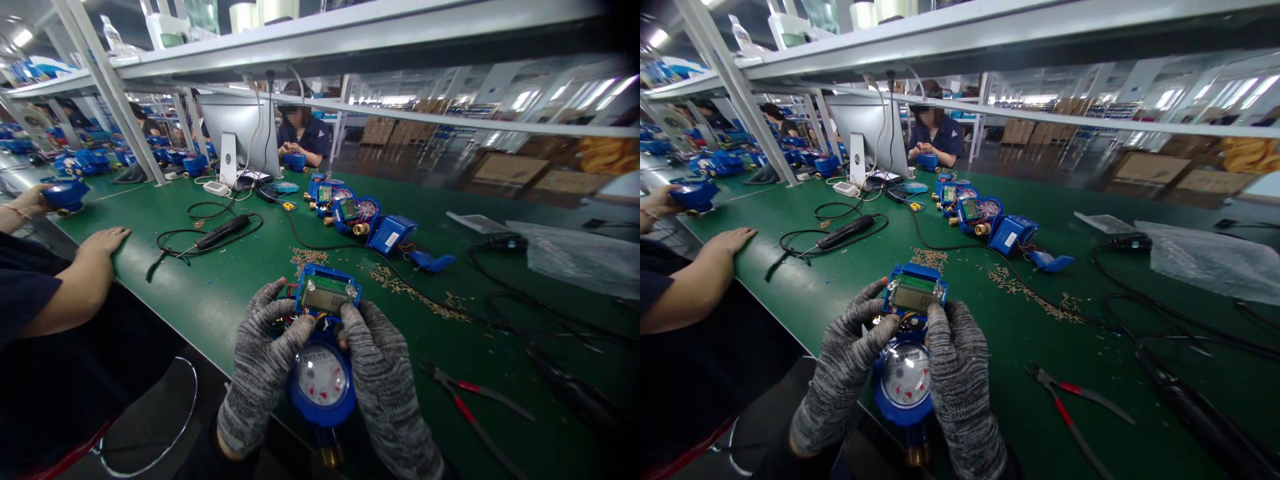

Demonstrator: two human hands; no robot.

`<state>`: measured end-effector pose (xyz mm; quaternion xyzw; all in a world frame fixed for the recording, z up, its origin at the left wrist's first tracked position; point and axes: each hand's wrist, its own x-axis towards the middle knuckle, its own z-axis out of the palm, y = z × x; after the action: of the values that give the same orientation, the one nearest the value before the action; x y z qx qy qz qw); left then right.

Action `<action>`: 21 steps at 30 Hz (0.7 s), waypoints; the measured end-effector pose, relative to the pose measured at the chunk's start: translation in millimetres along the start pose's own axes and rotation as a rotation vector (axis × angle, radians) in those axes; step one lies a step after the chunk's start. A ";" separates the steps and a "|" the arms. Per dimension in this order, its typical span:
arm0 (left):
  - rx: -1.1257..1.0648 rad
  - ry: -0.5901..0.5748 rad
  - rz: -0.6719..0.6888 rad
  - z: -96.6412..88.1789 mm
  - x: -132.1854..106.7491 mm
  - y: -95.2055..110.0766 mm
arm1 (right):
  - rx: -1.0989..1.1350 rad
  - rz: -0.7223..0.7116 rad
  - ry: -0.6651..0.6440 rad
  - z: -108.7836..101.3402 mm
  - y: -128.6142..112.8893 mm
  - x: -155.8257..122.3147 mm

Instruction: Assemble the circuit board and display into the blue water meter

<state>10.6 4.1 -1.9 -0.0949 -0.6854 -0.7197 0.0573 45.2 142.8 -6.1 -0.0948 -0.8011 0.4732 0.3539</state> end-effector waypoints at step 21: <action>0.544 0.091 0.575 -0.7 3.0 -9.2 | -0.044 -0.087 -0.025 -7.9 10.8 2.0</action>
<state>5.7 4.1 -10.3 -0.2322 -0.7931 -0.4702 0.3098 46.9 155.0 -11.7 -0.0618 -0.8190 0.4409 0.3620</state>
